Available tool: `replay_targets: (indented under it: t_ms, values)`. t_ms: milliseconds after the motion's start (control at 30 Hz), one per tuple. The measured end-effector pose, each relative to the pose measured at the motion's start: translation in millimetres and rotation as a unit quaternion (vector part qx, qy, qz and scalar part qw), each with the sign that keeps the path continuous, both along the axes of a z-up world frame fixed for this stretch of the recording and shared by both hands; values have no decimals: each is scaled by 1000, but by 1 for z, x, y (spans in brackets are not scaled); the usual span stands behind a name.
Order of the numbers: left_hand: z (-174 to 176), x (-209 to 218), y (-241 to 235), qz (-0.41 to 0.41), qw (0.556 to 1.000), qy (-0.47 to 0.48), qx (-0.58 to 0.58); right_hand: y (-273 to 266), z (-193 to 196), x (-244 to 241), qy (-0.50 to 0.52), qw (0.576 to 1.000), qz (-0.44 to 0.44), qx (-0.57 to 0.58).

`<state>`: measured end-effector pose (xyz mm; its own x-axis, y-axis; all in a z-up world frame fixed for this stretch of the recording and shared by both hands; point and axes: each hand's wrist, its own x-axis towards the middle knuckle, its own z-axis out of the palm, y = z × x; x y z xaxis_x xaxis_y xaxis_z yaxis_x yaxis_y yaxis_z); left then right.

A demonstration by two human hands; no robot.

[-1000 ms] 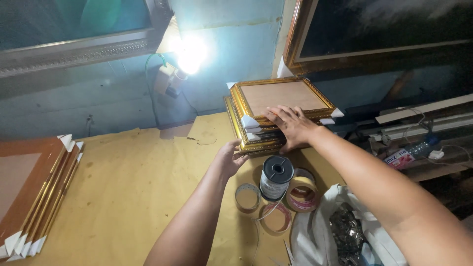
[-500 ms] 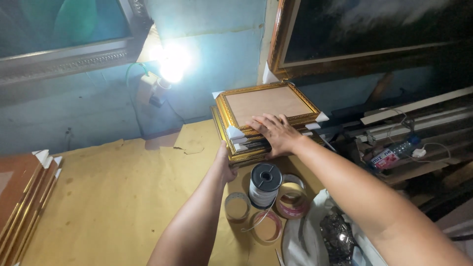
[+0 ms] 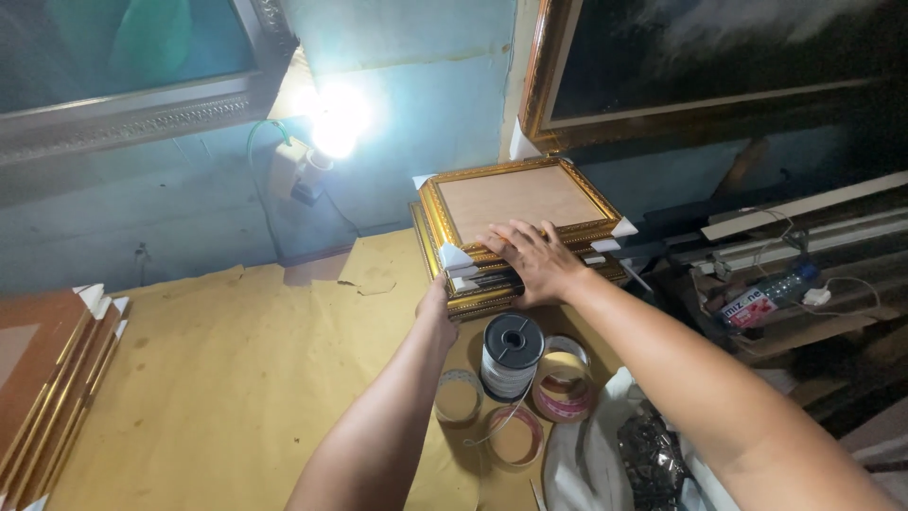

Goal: Attaching hanging wire to the back of a picture frame using wire and cutting tools, then organizing the workspace.

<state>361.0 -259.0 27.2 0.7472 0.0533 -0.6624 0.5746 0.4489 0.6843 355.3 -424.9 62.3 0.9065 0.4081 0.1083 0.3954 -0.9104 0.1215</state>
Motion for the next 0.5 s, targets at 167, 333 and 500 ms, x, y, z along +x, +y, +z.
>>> replay_targets:
  t_ms: [167, 333, 500]
  values:
    - [-55, 27, -1, -1, 992, -5, 125, 6, -4, -4, 21, 1000, -22, 1]
    - [-41, 34, 23, -62, 946, -33, 318, 6, 0, -6, 46, 999, -26, -9]
    - [6, -2, 58, -50, 956, -67, 282, 9, 13, -8, 86, 987, -133, 18]
